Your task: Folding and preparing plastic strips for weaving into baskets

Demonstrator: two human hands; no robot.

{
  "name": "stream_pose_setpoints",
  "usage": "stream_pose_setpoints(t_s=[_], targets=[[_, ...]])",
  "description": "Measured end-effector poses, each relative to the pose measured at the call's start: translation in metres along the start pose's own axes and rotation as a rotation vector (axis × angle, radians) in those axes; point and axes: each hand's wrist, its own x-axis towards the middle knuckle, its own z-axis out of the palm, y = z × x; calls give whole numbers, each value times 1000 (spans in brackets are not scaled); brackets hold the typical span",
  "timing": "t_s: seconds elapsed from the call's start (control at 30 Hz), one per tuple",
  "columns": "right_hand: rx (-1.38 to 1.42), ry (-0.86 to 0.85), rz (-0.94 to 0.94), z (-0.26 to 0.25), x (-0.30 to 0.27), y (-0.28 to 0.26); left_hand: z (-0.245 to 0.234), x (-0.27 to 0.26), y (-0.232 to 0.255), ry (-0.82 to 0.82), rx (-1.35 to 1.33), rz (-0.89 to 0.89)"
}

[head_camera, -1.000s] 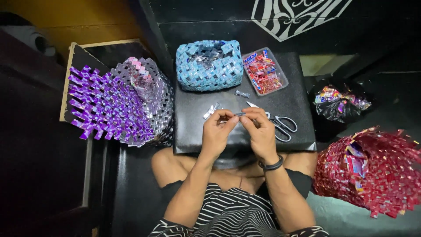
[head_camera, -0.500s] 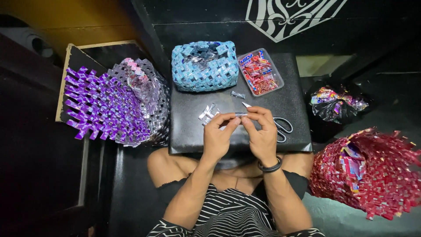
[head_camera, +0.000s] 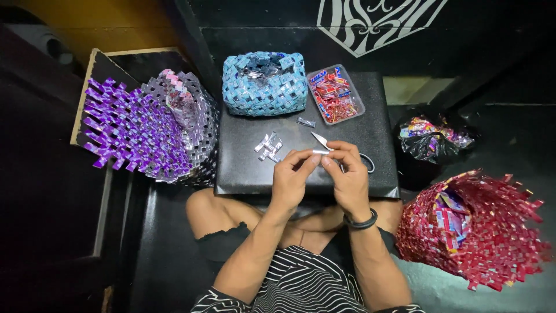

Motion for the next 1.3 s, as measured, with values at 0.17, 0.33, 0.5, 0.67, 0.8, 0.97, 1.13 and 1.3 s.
stream_pose_setpoints(t_s=[0.17,0.33,0.5,0.67,0.8,0.97,1.13,1.3], targets=[[-33,-33,-20,-3,3,-8,2,2,4,15,34,4],[-13,-29,24,-2,4,-10,-1,1,9,18,101,12],[28,-61,85,-2,13,1,-4,7,9,-33,91,13],[51,-103,110,-4,19,6,-10,12,1,-67,94,20],[29,-138,99,2,28,15,-18,18,-1,-79,108,17],[35,-169,76,16,38,9,-28,28,6,-38,115,35],[58,-151,88,20,42,4,-24,32,11,-23,85,30],[41,-108,89,18,45,4,-20,40,-7,-14,64,1]])
